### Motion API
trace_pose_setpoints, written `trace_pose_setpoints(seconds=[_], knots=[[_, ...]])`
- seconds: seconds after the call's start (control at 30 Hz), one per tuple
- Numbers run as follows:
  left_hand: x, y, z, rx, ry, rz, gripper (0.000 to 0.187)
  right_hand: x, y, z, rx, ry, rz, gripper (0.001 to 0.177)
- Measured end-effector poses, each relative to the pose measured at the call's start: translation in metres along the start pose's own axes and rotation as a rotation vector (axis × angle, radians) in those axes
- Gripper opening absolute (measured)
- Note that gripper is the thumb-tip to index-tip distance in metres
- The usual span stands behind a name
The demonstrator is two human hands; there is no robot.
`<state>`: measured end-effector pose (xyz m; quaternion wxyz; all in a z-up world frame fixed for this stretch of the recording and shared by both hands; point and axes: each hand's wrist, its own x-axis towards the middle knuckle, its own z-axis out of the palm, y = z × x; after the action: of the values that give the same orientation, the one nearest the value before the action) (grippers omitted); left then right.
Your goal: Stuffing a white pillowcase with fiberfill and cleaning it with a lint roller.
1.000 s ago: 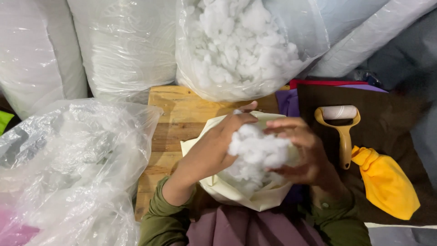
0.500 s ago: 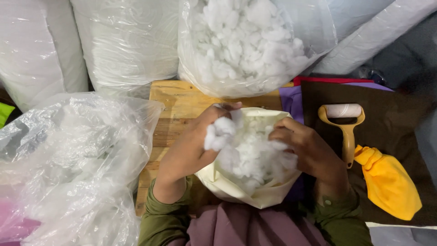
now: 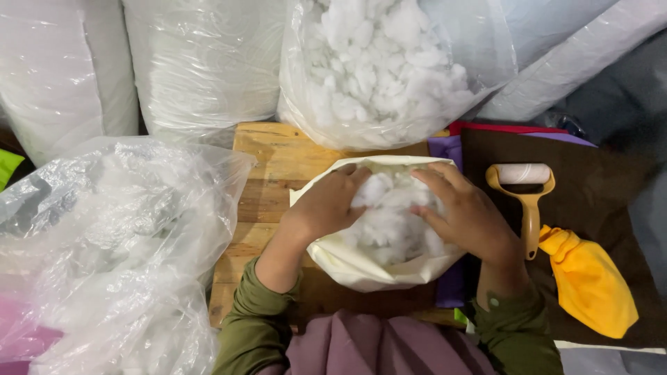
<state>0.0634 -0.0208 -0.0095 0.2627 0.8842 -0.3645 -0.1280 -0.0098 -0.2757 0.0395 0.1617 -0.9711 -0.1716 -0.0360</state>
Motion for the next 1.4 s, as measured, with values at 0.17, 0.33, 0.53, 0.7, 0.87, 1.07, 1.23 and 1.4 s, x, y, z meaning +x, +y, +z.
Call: trace_pose_setpoints(seconds=[0.17,0.33,0.53,0.7,0.87,1.07,1.23,1.4], knots=[[-0.029,0.038,-0.047,-0.254,0.061,0.168,0.064,-0.019,0.005,0.054,0.019,-0.022,-0.211,0.042],[-0.025,0.033,-0.036,-0.148,0.053,0.136,0.060,-0.027,0.016,0.124,-0.052,-0.045,-0.672,0.024],[-0.048,0.073,-0.064,-0.252,0.108,0.111,0.062,-0.033,-0.039,0.002,0.316,0.217,-0.364,0.040],[-0.043,0.117,-0.040,-0.463,0.315,0.309,0.053,-0.037,-0.015,0.078,0.434,0.466,-0.265,0.059],[-0.039,0.110,-0.017,-0.368,0.479,0.300,0.044,-0.026,-0.031,0.043,0.439,0.520,-0.259,0.022],[-0.048,0.064,-0.026,-0.411,0.789,0.405,0.021,-0.040,-0.020,-0.012,0.401,0.561,-0.186,0.023],[-0.058,0.086,-0.039,-0.348,0.595,0.228,0.053,-0.037,-0.023,-0.002,0.486,0.623,-0.144,0.026],[-0.032,0.090,0.010,-0.358,0.303,0.277,0.095,-0.023,-0.042,0.026,0.610,0.482,-0.164,0.016]])
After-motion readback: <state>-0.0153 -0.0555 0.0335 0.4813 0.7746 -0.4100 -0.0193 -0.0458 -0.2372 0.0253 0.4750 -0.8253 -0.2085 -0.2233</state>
